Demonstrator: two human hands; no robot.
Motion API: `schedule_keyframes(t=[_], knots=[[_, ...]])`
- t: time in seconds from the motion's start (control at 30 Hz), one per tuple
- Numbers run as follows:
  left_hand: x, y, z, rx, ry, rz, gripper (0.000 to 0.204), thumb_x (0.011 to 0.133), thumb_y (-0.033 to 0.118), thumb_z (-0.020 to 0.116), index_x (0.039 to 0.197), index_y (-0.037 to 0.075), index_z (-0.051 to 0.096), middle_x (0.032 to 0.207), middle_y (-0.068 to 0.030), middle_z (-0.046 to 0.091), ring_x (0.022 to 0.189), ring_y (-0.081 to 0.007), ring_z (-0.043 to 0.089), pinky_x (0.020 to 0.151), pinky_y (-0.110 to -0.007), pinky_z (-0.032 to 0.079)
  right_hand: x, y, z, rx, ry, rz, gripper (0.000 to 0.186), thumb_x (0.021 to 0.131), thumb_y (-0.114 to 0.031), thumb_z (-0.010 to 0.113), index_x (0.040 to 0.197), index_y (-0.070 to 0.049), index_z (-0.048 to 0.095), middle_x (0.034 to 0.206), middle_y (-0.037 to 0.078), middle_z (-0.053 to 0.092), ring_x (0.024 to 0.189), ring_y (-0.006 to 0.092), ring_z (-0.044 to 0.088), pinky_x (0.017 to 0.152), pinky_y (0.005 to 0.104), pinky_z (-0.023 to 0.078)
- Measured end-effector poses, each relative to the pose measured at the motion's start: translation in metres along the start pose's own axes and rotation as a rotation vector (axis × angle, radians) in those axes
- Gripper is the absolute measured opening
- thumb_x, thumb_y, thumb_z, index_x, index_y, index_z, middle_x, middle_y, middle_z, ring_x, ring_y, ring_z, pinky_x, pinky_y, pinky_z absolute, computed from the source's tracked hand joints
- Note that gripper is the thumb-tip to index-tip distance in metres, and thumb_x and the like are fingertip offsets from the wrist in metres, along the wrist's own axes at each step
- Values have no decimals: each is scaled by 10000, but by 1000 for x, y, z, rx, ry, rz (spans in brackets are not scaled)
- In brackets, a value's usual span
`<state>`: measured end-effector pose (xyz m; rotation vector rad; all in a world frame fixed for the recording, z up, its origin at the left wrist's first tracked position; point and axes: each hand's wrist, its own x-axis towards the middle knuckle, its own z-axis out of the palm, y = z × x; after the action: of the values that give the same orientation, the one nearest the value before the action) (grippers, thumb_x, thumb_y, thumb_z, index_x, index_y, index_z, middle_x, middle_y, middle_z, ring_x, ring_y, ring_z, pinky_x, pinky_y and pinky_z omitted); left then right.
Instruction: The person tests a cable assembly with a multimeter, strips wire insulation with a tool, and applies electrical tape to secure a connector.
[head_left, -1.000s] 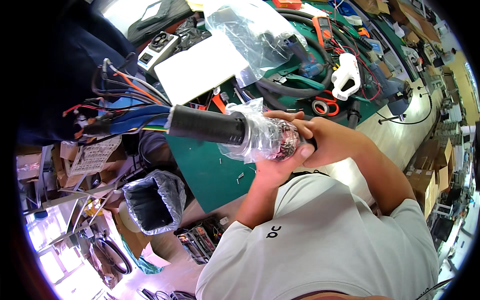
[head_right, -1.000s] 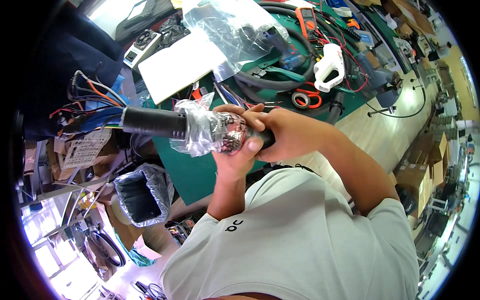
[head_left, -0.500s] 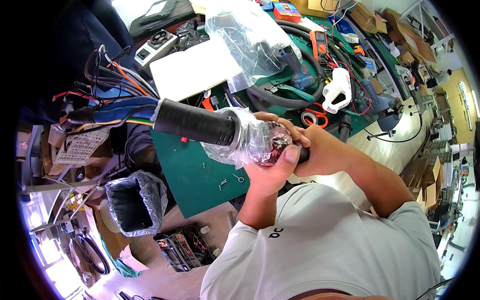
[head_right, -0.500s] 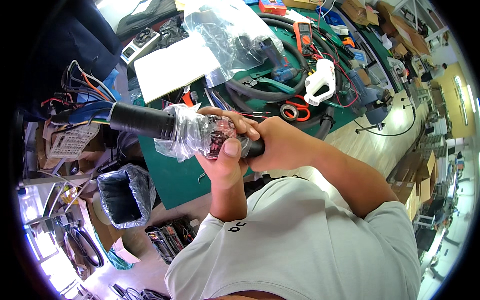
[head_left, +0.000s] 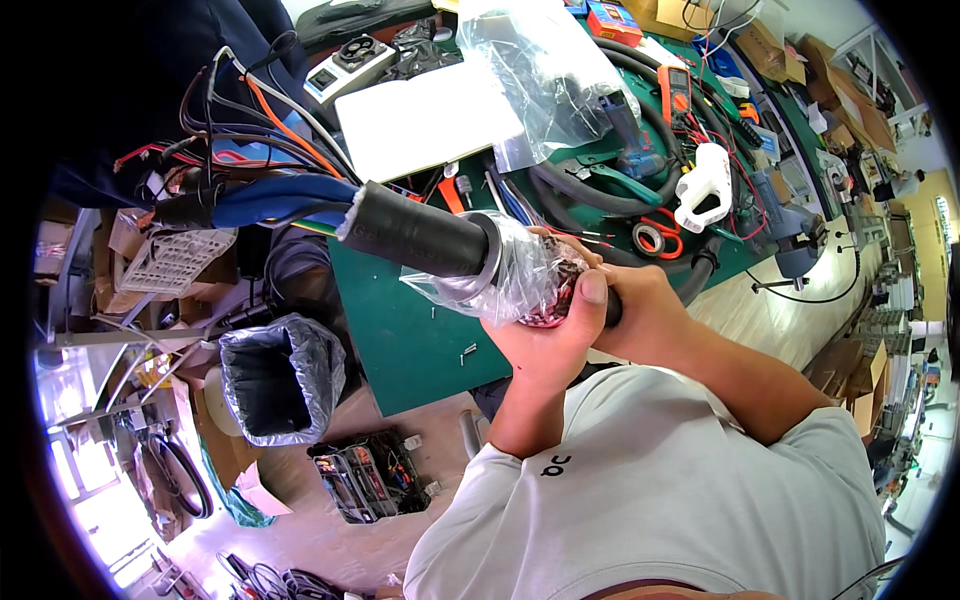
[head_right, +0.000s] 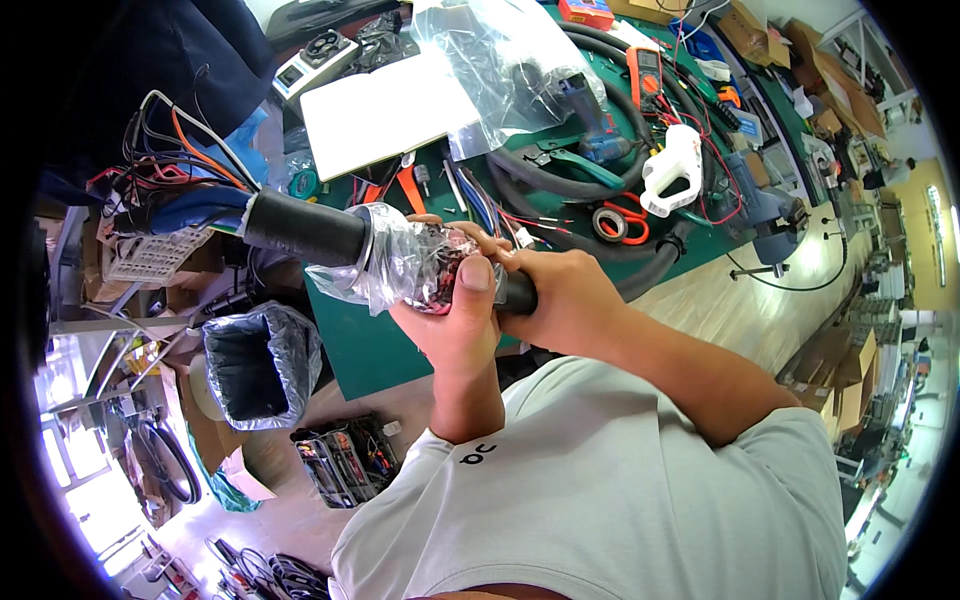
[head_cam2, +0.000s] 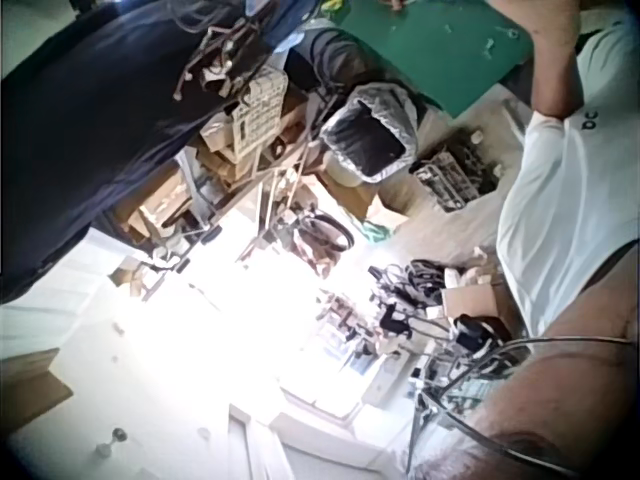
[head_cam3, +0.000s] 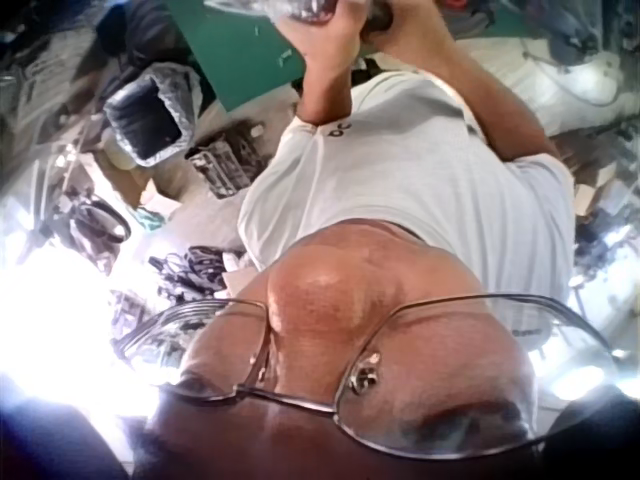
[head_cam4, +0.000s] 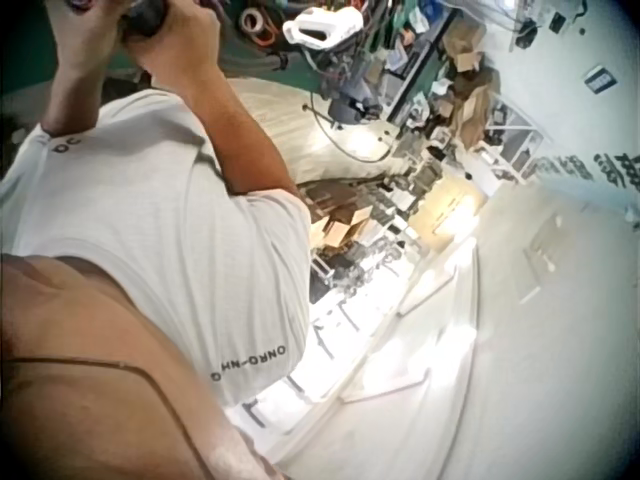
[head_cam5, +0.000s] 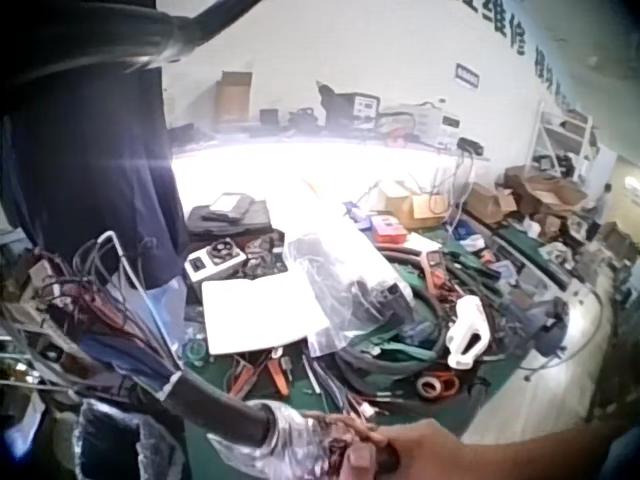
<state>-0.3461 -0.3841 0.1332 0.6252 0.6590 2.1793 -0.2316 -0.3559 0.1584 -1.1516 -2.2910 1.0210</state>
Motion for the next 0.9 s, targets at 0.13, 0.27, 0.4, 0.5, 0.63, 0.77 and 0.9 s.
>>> schedule_keyframes(t=[0.13,0.27,0.4,0.5,0.63,0.77,0.9], knots=[[8,2,-6,66,11,14,373,764,57,787,1039,-32,551,839,-81,640,730,-142,608,691,-280,519,7,-1,9,-36,102,-51,321,684,-192,765,965,-65,677,766,146,680,700,352,663,638,389,536],[7,-2,-25,33,-146,-145,1149,552,407,952,1378,-67,308,999,-187,667,968,-309,680,941,-473,498,12,-2,-7,16,-133,87,341,666,-177,759,976,-59,681,739,160,675,683,352,666,663,372,538],[3,-4,-36,-255,-295,-366,1069,567,360,961,1354,-57,371,1081,-162,657,1062,-280,634,957,-411,486,19,-3,-17,67,-256,-11,420,680,-152,738,1074,-56,633,847,163,686,733,346,673,713,374,533],[5,-21,-42,-317,-347,-369,856,635,277,931,1280,-19,452,1011,-147,662,1036,-278,635,945,-409,493,25,-4,-17,152,-218,-147,444,683,-133,725,1097,-36,598,864,151,673,742,325,664,731,368,523],[1,-14,-28,-382,-238,-419,659,722,313,878,1178,50,482,870,-62,610,868,-244,627,876,-437,484,22,1,-24,185,-455,225,290,667,-119,719,905,11,614,750,158,649,706,303,647,689,369,500],[1,-7,-19,-285,-68,-386,552,802,270,804,1171,24,475,842,-42,552,797,-192,582,833,-409,483,22,-5,-16,84,-321,254,259,665,-136,721,864,6,637,775,213,654,751,407,638,672,393,499],[0,-4,-21,-190,19,-363,520,815,238,785,1152,-5,472,821,-51,559,774,-183,579,830,-415,488,14,8,-1,28,-216,140,270,674,-169,724,891,-28,645,781,204,662,769,408,646,688,419,520]])
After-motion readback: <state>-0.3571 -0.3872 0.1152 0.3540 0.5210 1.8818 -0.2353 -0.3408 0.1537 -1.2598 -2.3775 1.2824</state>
